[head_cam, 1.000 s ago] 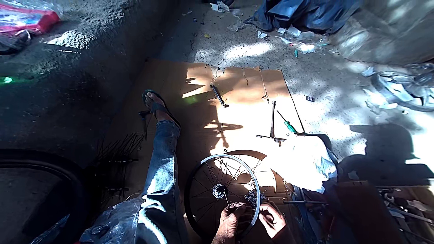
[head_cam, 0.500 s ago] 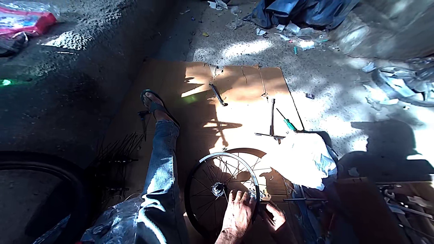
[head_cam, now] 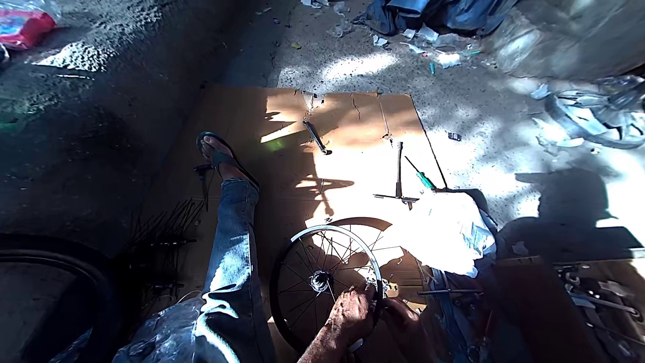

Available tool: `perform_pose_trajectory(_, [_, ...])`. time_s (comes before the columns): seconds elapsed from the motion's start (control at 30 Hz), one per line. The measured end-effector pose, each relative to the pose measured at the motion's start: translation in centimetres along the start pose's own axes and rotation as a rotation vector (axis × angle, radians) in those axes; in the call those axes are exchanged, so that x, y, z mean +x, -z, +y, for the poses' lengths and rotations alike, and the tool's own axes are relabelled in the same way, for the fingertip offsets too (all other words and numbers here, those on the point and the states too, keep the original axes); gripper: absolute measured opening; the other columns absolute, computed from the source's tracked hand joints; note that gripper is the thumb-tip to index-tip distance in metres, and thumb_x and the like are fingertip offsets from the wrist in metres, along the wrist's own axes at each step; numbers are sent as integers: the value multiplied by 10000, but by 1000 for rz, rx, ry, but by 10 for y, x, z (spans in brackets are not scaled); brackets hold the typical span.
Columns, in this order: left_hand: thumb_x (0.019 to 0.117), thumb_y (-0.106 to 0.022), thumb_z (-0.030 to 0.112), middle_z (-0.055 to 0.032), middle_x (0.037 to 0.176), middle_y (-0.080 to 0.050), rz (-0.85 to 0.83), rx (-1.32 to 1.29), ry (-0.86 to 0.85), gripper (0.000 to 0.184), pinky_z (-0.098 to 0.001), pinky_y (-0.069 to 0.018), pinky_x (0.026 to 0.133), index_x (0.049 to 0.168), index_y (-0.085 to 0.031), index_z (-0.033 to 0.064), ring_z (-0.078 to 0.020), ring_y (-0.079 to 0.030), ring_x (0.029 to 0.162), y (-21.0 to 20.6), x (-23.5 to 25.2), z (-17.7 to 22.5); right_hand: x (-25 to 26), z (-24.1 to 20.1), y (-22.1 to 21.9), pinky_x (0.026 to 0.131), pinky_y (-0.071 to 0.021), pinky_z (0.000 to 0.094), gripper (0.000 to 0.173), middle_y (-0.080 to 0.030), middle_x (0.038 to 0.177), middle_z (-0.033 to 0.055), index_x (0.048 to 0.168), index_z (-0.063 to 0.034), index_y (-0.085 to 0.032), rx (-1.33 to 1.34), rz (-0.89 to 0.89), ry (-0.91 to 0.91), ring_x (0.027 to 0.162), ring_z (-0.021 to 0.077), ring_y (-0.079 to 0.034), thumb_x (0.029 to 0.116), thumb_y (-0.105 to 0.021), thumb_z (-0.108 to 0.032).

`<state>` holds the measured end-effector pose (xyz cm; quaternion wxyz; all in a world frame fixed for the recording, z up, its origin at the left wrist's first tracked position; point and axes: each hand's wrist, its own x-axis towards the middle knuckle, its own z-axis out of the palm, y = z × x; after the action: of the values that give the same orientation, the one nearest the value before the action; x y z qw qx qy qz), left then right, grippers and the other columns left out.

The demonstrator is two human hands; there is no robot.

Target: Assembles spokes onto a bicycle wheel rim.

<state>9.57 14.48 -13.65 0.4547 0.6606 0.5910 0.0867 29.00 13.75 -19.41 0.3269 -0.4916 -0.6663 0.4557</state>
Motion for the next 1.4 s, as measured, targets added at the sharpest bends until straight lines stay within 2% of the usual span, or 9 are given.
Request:
perform_pose_trajectory(0.1, [1017, -543, 264, -118, 1188, -675, 31, -26, -57, 266, -469, -508, 1024, 1114, -716, 88, -281, -631, 1169, 1, -2, -6, 0, 2, 2, 798, -609, 257, 157, -735, 1016, 39, 1050, -66, -763, -49, -28, 33, 890, 90, -701, 945, -675, -143])
perform_pose_trajectory(0.3, [1084, -412, 217, -195, 1335, -605, -147, 232, -74, 343, -527, -480, 1057, 1263, -625, 15, -365, -558, 1297, 4, -5, 1, -3, -4, 0, 786, -636, 290, 247, -730, 1079, 87, 1120, -4, -721, 38, -20, -92, 855, 114, -726, 880, -724, -65])
perform_pose_trajectory(0.63, [1091, -408, 289, -148, 1288, -644, -33, 224, -106, 365, -521, -473, 1054, 1219, -672, 72, -332, -580, 1263, -1, -9, -6, -9, -6, -4, 753, -630, 306, 227, -699, 1042, 101, 1167, 48, -634, 54, 16, 14, 845, 121, -709, 1009, -523, -72])
perform_pose_trajectory(0.73, [1071, -439, 289, -121, 1394, -609, 158, 272, 14, 370, -500, -440, 1086, 1301, -668, 110, -303, -543, 1329, 0, -31, -3, -7, -13, -8, 804, -601, 272, 250, -683, 1051, 107, 1162, 49, -630, 48, 70, -27, 904, 98, -685, 1031, -479, -100])
perform_pose_trajectory(0.83, [937, -632, 318, -153, 1229, -671, 512, 97, 284, 372, -450, -517, 998, 1188, -707, 53, -315, -624, 1189, -19, -58, -6, -6, -8, -10, 923, -534, 218, 277, -671, 1134, 123, 1184, 57, -636, 41, 133, 13, 1041, 74, -640, 1024, -475, -102])
perform_pose_trajectory(0.93, [1000, -620, 449, -179, 1240, -665, 239, -278, 624, 542, -477, -522, 1017, 1338, -587, 27, -308, -653, 1164, -13, -72, -9, -5, -7, -14, 927, -526, 202, 289, -667, 1147, 132, 1202, 67, -627, 45, 161, 25, 1051, 75, -635, 1008, -500, -106])
perform_pose_trajectory(1.13, [1087, -471, 322, -131, 1026, -712, -12, -618, 389, 357, -471, -549, 896, 1159, -656, 26, -246, -692, 944, -25, -63, -34, -5, -14, -7, 924, -536, 209, 330, -670, 1157, 130, 1264, 62, -606, 118, 182, -77, 1036, 71, -645, 996, -542, -119])
perform_pose_trajectory(1.23, [1068, -499, 295, -95, 950, -713, 134, -620, 313, 313, -442, -558, 866, 1106, -679, 41, -210, -691, 892, -34, -59, -36, 4, 5, 1, 911, -566, 249, 303, -705, 1120, 143, 1196, 50, -662, -76, 233, -48, 1010, 120, -688, 982, -565, -141])
perform_pose_trajectory(1.4, [1054, -528, 305, -14, 860, -723, 255, -704, 282, 276, -382, -570, 810, 1021, -704, 94, -137, -694, 809, -43, -43, -33, 25, 34, 16, 957, -537, 561, 332, -676, 1207, 255, 1228, 23, -689, -759, 76, -195, 1112, 410, -675, 981, -578, -168])
